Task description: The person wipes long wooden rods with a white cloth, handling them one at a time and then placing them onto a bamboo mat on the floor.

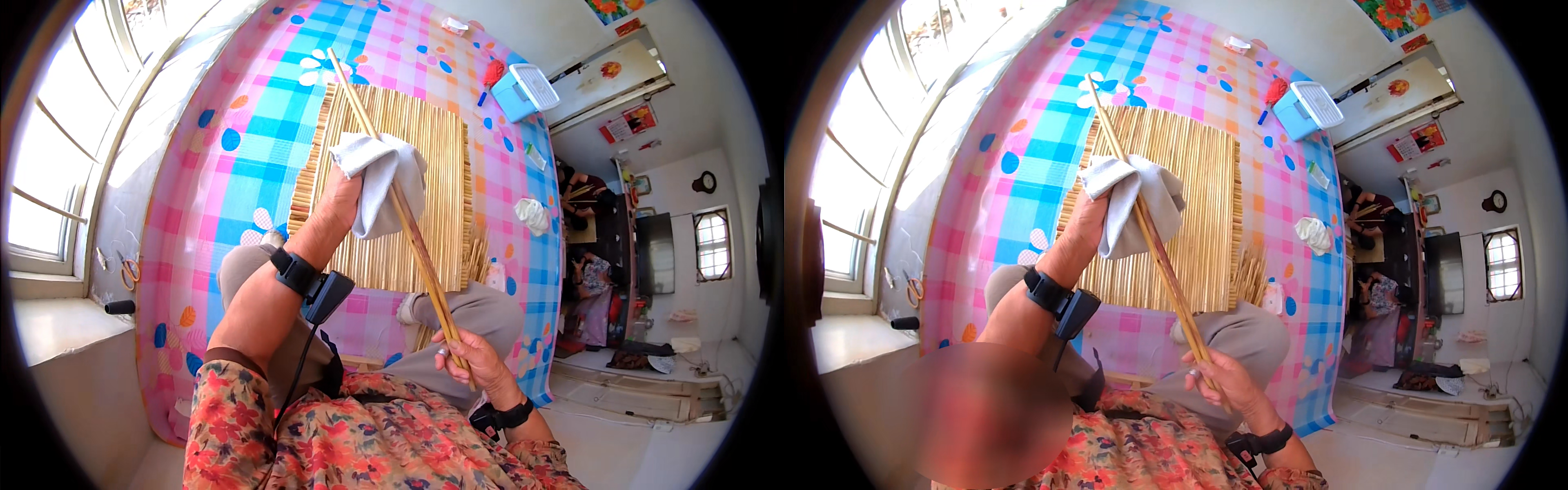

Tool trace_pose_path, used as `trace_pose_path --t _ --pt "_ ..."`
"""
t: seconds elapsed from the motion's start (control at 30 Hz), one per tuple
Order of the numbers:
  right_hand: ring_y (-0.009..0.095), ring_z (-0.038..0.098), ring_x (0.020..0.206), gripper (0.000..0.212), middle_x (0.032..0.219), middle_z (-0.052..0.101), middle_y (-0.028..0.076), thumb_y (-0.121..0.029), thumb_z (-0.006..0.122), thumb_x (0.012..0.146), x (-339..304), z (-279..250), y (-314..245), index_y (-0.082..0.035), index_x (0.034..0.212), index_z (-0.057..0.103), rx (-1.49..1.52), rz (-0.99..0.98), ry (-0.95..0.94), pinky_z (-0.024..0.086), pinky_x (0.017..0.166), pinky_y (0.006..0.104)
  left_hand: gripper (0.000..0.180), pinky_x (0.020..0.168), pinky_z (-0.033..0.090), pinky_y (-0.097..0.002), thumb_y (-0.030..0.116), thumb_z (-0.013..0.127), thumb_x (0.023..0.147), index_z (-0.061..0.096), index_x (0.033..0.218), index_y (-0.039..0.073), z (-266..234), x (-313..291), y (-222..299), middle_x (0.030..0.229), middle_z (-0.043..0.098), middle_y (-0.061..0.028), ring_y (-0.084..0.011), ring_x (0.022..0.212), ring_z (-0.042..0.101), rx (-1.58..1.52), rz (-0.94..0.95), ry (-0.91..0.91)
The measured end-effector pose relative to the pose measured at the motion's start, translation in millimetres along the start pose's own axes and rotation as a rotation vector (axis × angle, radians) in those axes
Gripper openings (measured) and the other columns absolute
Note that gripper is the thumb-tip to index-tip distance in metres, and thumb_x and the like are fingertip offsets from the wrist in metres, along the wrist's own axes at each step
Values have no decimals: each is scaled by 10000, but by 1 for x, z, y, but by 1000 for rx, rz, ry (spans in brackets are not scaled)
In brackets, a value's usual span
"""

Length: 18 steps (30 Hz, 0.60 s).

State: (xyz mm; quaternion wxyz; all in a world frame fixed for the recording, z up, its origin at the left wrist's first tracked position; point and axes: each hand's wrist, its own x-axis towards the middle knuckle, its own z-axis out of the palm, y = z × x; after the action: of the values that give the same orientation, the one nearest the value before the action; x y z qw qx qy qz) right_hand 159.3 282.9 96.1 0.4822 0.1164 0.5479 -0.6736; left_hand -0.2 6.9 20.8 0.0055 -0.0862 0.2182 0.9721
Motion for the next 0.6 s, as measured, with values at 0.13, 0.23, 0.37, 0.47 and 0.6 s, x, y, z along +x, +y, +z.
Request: trace_pose_path --t 0.13,0.23,0.37,0.47,0.6 --pt "75 456 463 335 798 566 116 -248 434 908 7 0 0 -9 1143 421 46 1 -31 387 404 200 188 695 509 -292 149 590 810 551 968 54 0 6 1 878 594 -60 -150 783 593 22 50 24" --pt "78 472 505 330 813 560 106 -226 425 911 16 -2 5 -1 1152 416 -122 -57 62 406 439 199 174 666 499 -274 164 578 820 559 954 54 7 4 4 859 593 -58 -135 758 586 92 134 68" --pt "83 490 559 290 788 547 62 -198 408 912 33 5 7 -8 1128 437 -498 -201 208 418 509 218 172 648 480 -262 190 580 818 555 931 62 -6 6 13 839 576 -49 -118 742 563 176 301 122" --pt "105 484 557 275 719 532 59 -186 414 908 48 18 6 -16 1124 430 -810 -351 298 421 520 260 187 621 489 -300 221 573 813 533 904 63 -8 5 28 822 571 -56 -147 710 563 111 374 260" --pt "51 418 534 237 685 489 11 -188 378 926 81 32 0 -17 1083 430 -846 -497 177 383 477 201 251 665 492 -299 279 584 823 527 970 83 -34 11 55 882 574 -52 -152 771 567 134 460 240"
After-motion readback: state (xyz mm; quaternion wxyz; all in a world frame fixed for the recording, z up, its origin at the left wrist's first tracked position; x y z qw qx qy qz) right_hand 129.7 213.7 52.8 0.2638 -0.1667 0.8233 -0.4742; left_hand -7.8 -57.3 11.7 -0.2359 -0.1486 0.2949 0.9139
